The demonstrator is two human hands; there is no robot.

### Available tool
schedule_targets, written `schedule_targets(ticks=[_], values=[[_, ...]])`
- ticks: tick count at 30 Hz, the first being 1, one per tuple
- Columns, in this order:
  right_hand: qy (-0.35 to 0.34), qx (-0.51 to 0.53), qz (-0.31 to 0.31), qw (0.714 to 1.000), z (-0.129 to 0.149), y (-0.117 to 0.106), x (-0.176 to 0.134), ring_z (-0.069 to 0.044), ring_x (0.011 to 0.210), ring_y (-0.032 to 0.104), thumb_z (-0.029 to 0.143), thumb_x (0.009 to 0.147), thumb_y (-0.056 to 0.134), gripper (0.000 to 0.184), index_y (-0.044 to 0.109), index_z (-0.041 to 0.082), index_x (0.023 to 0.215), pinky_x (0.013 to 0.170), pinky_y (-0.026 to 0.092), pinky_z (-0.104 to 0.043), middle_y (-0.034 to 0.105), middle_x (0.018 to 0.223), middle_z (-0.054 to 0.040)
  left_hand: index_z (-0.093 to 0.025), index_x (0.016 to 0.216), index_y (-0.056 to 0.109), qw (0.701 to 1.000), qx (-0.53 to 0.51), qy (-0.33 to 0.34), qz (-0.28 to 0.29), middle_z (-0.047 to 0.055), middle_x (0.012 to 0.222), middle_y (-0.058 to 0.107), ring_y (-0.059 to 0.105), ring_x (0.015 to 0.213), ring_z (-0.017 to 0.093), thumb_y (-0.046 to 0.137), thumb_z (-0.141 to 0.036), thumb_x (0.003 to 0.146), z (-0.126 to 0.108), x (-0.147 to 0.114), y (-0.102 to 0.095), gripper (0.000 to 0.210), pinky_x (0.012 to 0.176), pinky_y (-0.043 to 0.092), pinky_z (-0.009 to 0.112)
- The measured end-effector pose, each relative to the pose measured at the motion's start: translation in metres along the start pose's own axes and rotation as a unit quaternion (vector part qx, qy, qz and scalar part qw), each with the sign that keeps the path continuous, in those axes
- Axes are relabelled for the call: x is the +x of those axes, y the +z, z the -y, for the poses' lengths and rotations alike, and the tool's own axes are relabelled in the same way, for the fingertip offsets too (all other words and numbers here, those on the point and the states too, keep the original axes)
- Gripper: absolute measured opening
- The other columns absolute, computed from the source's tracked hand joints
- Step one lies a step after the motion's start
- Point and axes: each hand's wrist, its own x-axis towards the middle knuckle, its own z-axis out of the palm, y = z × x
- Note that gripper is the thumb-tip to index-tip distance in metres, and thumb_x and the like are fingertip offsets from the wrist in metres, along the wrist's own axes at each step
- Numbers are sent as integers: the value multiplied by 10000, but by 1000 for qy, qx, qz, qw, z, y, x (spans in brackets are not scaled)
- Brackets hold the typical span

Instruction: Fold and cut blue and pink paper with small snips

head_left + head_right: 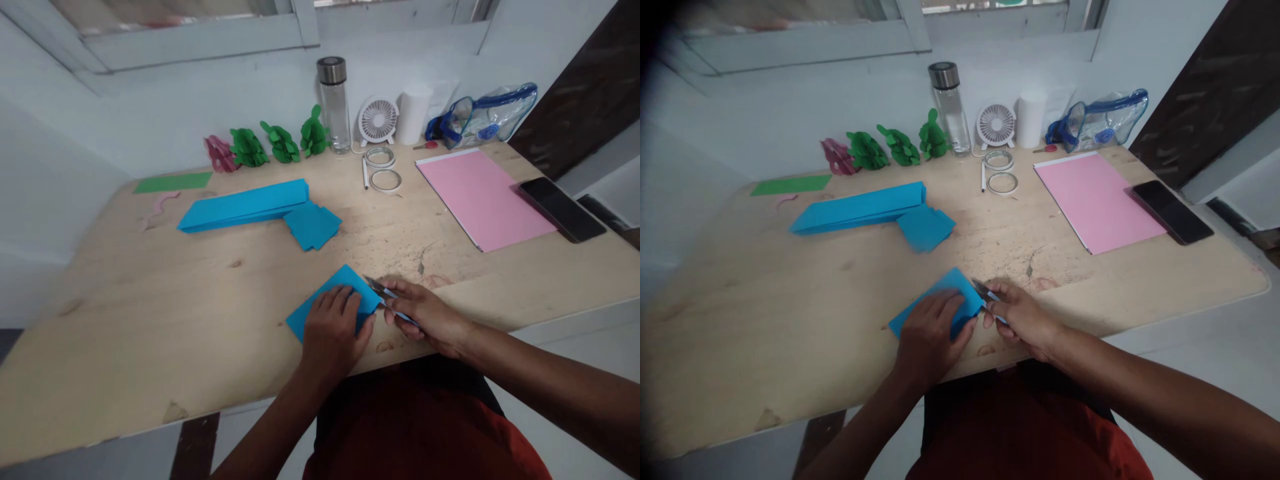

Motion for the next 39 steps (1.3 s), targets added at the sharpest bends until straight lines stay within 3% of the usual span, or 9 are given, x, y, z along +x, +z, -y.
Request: schedule_targets(ticks=[10,14,19,23,27,31,36,39], values=[[-101,-160,14,982,-10,-7,9,-57,419,335,162,818,476,249,511,202,1061,376,234,-193,523,649,47,-142,936,648,995,-9,40,-86,114,971,704,642,983,247,530,-176,847,0,-8,14,151,835,534,378],[-124,-192,20,973,-13,-8,12,-58,431,356,140,812,479,240,524,208,1037,395,260,-200,527,664,41,-132,924,654,995,-2,41,-93,119,967,704,639,984,255,547,-180,842,0,-10,17,144,838,528,385],[-100,-187,-3,977,-10,-5,13,-68,421,352,164,823,462,223,543,212,1026,409,268,-216,512,645,38,-147,984,659,998,0,38,-49,133,1030,679,614,993,269,533,-236,848,-1,-7,15,206,876,496,435],[-97,-181,0,979,-9,-5,14,-67,408,339,166,821,471,249,544,223,1053,406,266,-217,516,638,38,-132,1064,634,1000,6,9,6,184,1269,564,483,1204,348,510,-334,855,-1,-4,16,317,995,373,548],[-103,-176,10,979,-9,-6,15,-58,402,323,178,834,466,190,544,216,1003,396,261,-213,516,643,37,-113,1341,442,997,50,-34,52,213,1420,409,359,1305,397,457,-470,869,0,-6,19,592,1020,264,627],[-107,-176,14,978,-9,-5,16,-60,408,336,177,837,465,146,542,213,956,415,298,-216,521,643,37,-94,1401,354,994,68,-37,77,219,1446,368,332,1329,379,388,-523,888,1,-9,22,670,1041,230,614],[-181,-206,16,962,-12,-5,21,-110,595,498,152,829,476,89,539,214,818,623,428,-263,509,645,31,-88,1407,340,993,77,-36,87,218,1459,347,314,1342,371,378,-528,892,2,-9,22,678,1049,222,608],[-192,-205,10,960,-19,-8,23,-130,650,532,148,831,469,194,566,221,983,695,455,-302,539,701,20,-90,1415,323,992,81,-35,91,216,1466,334,306,1346,370,393,-529,885,1,-9,22,691,1047,227,611]])
